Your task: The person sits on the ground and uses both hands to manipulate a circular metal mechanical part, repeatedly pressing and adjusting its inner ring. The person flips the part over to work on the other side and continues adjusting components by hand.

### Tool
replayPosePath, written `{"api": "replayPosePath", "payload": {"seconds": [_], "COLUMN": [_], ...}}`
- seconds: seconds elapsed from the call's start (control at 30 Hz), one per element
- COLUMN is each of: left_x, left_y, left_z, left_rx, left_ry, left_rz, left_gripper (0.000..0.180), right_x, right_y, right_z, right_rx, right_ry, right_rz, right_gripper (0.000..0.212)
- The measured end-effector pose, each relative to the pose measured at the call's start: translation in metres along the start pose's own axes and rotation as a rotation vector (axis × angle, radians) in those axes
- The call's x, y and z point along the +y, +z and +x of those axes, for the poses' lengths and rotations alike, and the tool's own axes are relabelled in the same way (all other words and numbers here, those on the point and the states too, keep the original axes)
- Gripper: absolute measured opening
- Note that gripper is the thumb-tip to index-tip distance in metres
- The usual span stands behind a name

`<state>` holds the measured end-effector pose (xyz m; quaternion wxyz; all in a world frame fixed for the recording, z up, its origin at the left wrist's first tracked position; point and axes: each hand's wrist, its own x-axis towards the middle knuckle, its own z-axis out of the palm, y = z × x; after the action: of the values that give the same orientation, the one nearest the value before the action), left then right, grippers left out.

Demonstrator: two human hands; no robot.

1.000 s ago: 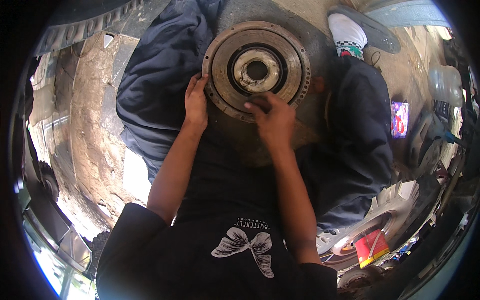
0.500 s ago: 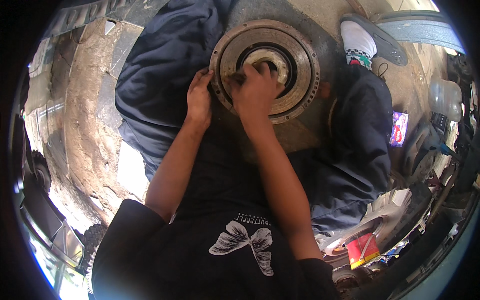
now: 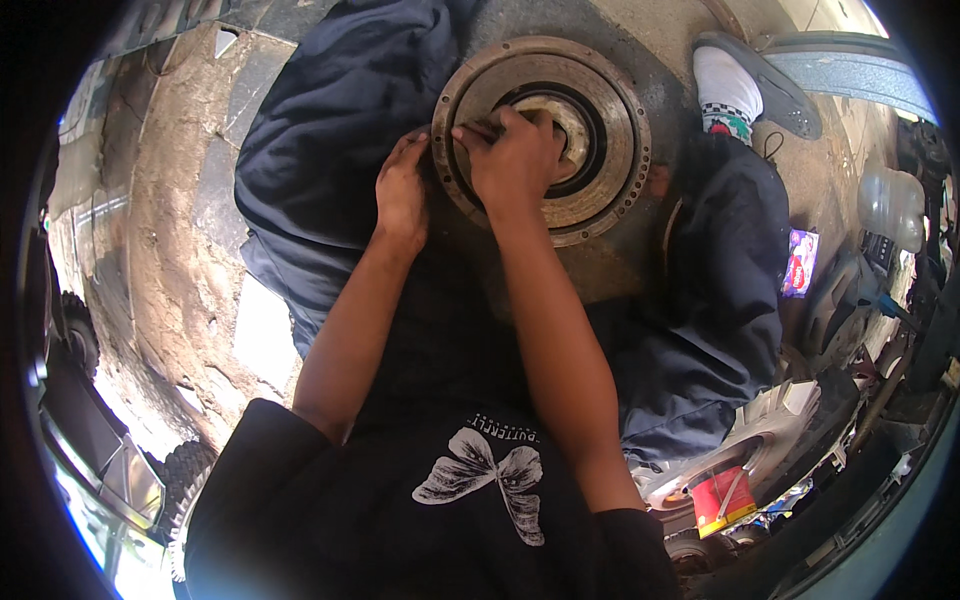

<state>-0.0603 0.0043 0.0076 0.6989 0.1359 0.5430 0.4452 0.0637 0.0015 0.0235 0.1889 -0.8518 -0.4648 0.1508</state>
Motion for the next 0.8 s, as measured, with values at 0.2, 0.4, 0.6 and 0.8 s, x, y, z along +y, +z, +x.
{"api": "replayPosePath", "payload": {"seconds": [0.2,0.4,0.6,0.8], "left_x": [0.010,0.003,-0.005,0.016], "left_y": [0.005,0.002,-0.006,0.001], "left_z": [-0.002,-0.002,0.007,-0.001], "left_rx": [0.020,0.006,-0.047,0.077], "left_ry": [-0.050,-0.030,0.018,-0.073], "left_rz": [-0.079,0.033,0.038,0.125], "left_gripper": [0.030,0.030,0.033,0.033], "right_x": [0.027,0.048,0.056,0.029], "right_y": [-0.028,-0.076,-0.062,-0.011], "right_z": [-0.040,-0.047,-0.053,-0.056], "right_rx": [-0.115,-0.152,-0.178,-0.164], "right_ry": [-0.094,0.196,0.044,-0.083], "right_rz": [0.014,0.712,0.595,0.627], "right_gripper": [0.035,0.026,0.025,0.026]}}
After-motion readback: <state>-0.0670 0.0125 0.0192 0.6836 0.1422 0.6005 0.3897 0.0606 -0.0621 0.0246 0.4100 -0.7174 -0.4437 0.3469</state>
